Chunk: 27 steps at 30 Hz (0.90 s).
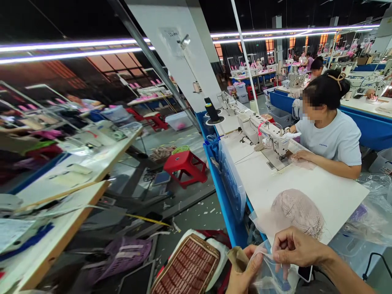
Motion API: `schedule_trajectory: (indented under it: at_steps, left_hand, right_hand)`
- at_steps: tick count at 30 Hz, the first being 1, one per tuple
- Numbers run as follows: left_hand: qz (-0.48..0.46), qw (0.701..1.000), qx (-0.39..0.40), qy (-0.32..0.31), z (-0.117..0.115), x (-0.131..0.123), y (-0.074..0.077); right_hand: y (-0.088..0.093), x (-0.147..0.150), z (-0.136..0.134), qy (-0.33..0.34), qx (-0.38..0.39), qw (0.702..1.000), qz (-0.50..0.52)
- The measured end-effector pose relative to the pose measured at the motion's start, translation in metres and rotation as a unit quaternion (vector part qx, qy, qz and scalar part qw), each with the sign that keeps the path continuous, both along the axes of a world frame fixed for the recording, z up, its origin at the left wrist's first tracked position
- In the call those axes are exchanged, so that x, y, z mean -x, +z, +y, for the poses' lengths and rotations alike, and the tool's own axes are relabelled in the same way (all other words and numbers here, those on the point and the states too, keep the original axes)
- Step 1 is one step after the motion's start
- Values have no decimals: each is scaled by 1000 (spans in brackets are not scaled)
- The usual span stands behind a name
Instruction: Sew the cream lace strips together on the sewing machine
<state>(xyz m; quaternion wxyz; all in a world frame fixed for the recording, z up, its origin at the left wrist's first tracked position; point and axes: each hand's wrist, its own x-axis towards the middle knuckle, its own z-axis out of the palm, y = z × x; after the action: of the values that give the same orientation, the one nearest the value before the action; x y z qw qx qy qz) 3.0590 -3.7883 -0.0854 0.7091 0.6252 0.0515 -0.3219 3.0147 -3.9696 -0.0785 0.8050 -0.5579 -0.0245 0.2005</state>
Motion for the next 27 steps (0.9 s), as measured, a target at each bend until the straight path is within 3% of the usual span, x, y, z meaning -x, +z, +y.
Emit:
schedule_trajectory:
  at_steps: [11, 18, 27]
  left_hand:
    - [7, 999, 1, -35, -5, 6, 12]
    - [23, 1000, 4, -16, -4, 10, 11]
    - [19, 999, -41, 19, -9, 19, 5]
  right_hand:
    - [-5, 6, -10, -31, -21, 999, 9]
    - [-11, 6, -12, -24, -44, 999, -11]
    - [-32, 16, -16, -10, -128, 992, -3]
